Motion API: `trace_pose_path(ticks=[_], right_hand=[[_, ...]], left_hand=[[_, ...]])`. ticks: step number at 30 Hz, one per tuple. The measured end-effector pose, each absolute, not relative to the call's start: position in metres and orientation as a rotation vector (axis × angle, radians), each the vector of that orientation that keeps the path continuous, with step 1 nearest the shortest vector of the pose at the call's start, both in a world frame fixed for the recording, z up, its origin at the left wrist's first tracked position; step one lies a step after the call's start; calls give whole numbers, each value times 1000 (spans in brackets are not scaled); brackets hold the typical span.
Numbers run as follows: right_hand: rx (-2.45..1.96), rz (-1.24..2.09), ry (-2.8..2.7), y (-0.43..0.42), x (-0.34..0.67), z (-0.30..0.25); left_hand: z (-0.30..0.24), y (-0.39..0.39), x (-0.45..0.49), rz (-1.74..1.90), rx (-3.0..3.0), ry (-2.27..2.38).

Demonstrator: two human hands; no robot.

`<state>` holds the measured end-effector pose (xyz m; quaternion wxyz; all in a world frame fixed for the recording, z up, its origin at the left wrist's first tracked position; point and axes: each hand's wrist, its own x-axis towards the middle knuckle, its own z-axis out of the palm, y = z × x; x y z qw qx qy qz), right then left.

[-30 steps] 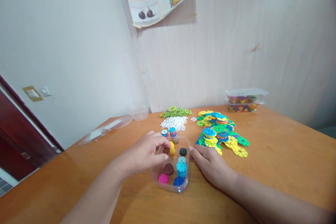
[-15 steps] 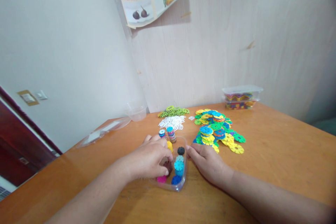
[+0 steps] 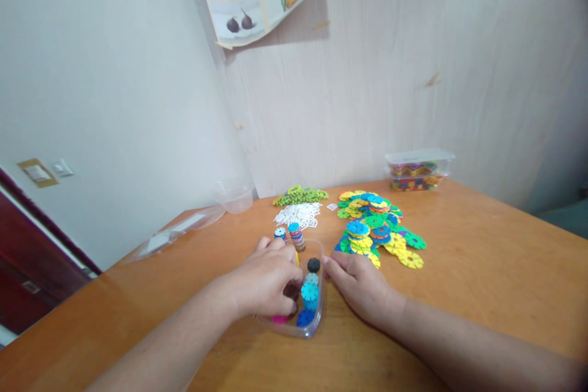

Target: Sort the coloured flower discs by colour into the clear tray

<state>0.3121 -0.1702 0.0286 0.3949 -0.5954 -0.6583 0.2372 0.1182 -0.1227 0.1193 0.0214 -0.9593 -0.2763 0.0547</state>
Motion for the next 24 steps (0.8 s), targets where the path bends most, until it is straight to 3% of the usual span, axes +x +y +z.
trace_pose_path(ticks=[24], right_hand=[[-1516,594,-1691,-169,313,24]], left_hand=[[120,-119,110,88,-2952,-906]])
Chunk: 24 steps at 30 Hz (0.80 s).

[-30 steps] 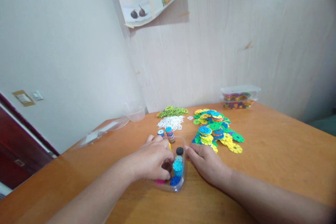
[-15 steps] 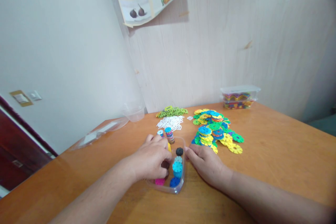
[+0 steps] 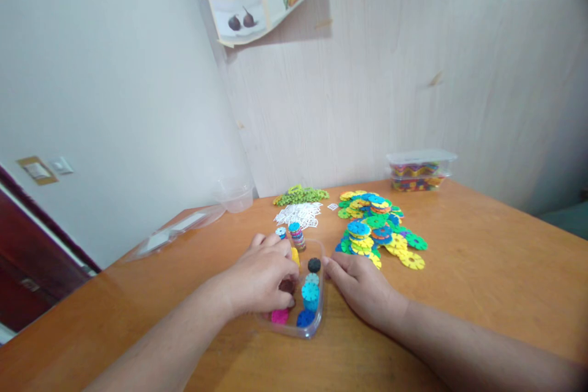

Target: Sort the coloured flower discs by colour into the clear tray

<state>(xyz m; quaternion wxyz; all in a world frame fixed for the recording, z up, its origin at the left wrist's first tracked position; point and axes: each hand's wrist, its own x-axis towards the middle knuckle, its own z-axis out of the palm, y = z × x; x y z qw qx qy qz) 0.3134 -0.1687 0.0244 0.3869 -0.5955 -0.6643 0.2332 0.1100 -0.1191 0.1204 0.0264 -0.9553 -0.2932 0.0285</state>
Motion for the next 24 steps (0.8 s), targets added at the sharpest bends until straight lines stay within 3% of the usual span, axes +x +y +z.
trace_pose_path(ticks=[15,24], right_hand=[[-1491,606,-1674,-169,313,24],[-1521,627,-1672,-172,314,26]], left_hand=[[133,-119,102,-62,-2999,-1027],[116,-80,72,-1287,-2868,-1707]])
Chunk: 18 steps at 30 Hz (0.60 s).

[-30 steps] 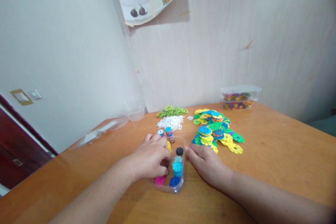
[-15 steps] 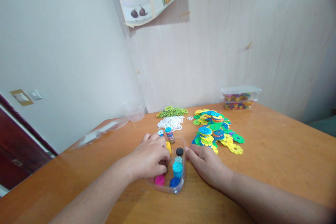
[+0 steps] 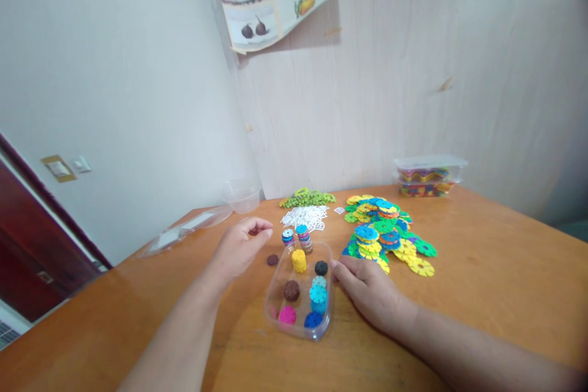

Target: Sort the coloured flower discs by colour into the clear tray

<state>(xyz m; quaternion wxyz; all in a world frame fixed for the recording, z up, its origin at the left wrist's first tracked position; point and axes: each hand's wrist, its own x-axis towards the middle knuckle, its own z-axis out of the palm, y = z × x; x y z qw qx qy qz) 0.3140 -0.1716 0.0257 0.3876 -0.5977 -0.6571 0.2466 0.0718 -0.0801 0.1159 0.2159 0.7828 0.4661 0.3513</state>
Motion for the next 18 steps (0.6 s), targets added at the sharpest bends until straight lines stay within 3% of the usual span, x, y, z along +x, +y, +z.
trace_pose_path(ticks=[3,9,18], right_hand=[[-1515,634,-1672,-171,315,23],[-1499,657,-1663,-169,315,23],[-1525,681,-1641,-172,313,25]], left_hand=[[92,-65,59,1028,2020,1390],[55,-49,39,764,2087,1393],[43,-44,45,596,2351,1295]])
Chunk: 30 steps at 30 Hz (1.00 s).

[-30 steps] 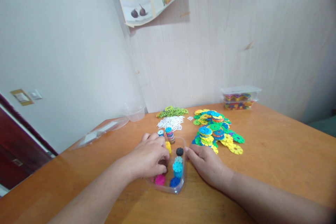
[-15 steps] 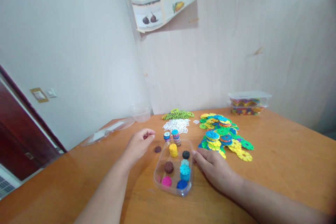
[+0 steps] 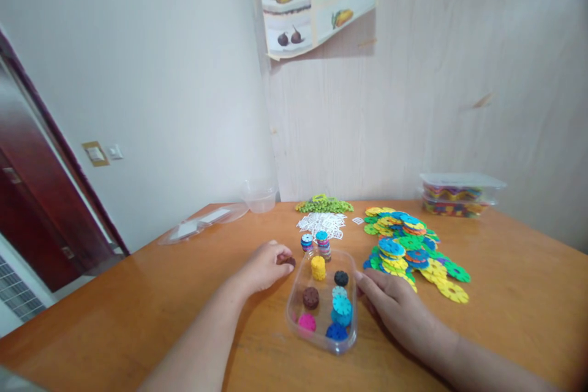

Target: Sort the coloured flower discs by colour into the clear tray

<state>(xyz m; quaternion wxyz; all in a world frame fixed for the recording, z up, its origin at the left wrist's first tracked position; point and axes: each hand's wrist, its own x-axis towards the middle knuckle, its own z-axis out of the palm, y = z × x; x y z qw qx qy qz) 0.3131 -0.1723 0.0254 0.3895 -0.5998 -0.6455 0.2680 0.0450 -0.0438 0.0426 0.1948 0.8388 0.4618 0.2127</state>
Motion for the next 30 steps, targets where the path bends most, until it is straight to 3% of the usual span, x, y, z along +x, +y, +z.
trace_pose_path(ticks=[12,21,30], right_hand=[[-1515,697,-1651,-171,314,24],[-1519,667,-1665,-172,314,27],[-1498,666,-1651,-170,315,21]], left_hand=[[41,-41,47,680,2326,1279],[84,-69,57,986,2236,1208],[104,-116,75,669,2611,963]])
